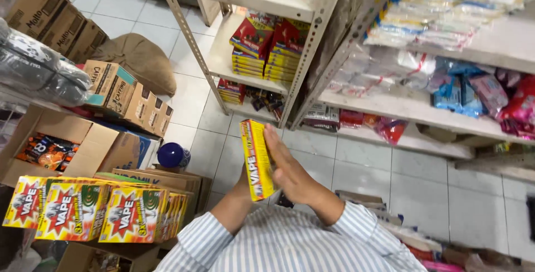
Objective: The person picks up boxes of mosquito repellent from stacks on the floor, turns them in hand, and stacks them onto the store shelves by hand.
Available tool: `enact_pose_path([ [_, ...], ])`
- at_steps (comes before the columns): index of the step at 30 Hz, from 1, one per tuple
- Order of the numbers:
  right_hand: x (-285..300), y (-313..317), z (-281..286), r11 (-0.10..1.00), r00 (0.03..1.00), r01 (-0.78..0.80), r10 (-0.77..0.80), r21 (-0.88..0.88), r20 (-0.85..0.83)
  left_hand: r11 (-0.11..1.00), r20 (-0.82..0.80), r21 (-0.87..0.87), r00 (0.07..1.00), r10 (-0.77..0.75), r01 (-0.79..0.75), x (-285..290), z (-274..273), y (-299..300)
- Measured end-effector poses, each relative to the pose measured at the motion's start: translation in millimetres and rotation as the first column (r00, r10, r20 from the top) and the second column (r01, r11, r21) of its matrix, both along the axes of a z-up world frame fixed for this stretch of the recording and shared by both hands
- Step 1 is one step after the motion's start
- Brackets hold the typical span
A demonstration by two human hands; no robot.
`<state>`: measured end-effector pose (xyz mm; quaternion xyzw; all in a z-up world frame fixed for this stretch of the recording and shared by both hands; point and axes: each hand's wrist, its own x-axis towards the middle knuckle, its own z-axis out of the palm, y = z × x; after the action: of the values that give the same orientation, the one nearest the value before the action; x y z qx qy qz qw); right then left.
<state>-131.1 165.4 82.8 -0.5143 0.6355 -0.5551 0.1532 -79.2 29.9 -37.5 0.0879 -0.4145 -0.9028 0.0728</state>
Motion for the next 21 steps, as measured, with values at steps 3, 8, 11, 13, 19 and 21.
enact_pose_path([
  [3,-25.0,22.3,-8.8,0.993,0.939,-0.104,0.114,-0.047,0.324,0.943,0.187,-0.261,0.948,0.258,-0.205,-17.7,16.3,-10.7],
  [8,-66.3,23.6,-19.7,0.998,0.818,0.014,-0.043,0.054,0.573,0.728,0.111,-0.616,0.881,0.459,-0.302,-25.5,57.3,-29.3],
  [11,-87.0,5.3,-16.6,0.997,0.820,0.073,-0.065,0.009,0.568,0.754,0.117,-0.577,0.882,0.457,-0.314,-35.9,74.6,-41.0],
  [13,-104.4,-9.2,-12.2,0.991,0.817,0.136,-0.116,0.007,0.565,0.819,0.045,-0.482,0.924,0.379,-0.312,-39.5,81.3,-49.5],
  [19,-169.8,-63.3,19.8,0.952,0.744,0.305,-0.215,-0.036,0.633,0.901,0.143,-0.431,0.983,0.119,-0.046,-50.3,111.6,-82.1],
  [21,-198.7,-92.2,33.9,0.929,0.739,0.359,-0.223,-0.092,0.636,0.919,0.051,-0.392,0.997,0.060,-0.035,-66.1,113.3,-107.7],
])
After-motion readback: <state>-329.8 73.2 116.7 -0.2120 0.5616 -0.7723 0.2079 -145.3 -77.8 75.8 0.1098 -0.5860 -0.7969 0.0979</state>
